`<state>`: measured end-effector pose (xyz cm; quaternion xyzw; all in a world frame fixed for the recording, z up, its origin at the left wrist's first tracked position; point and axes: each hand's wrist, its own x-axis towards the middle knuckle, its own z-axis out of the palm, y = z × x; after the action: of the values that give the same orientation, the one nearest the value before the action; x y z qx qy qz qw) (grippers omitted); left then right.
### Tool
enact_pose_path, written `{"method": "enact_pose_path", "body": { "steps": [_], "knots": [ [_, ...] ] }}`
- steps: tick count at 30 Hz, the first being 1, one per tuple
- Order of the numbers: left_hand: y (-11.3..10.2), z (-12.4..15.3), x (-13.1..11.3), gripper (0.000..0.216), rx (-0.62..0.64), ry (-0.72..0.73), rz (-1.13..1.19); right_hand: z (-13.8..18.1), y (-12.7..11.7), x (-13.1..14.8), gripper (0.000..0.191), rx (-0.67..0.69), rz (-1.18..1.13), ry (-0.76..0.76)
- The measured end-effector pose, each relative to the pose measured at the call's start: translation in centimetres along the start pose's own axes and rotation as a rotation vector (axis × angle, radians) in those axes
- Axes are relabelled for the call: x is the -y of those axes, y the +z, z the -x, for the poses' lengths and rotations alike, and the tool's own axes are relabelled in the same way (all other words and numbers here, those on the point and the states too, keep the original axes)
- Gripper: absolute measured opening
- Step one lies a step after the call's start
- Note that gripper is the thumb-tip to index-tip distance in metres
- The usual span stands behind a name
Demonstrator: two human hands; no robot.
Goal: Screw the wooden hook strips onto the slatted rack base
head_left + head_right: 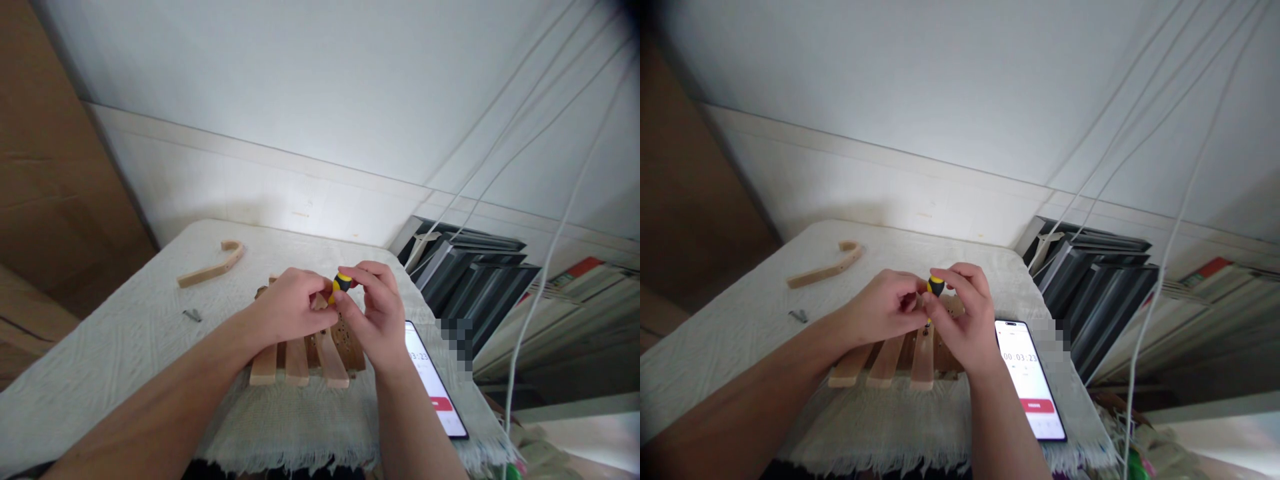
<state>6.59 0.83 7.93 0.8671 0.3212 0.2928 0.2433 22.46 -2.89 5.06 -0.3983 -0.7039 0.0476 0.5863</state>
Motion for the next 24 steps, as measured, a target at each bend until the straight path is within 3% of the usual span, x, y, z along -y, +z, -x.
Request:
{"method": "enact_pose_path", "body": {
  "steps": [5,24],
  "knots": [
    [-0.15,0.02,0.01,0.016,-0.028,-0.068,0.022,0.02,0.11,-0.25,0.028,-0.048,-0.014,0.016],
    [-0.07,-0.02,0.07,0.020,-0.012,0.008,0.027,-0.19,-0.01,0.14,0.017,-0.020,-0.078,-0.018]
  ]
}}
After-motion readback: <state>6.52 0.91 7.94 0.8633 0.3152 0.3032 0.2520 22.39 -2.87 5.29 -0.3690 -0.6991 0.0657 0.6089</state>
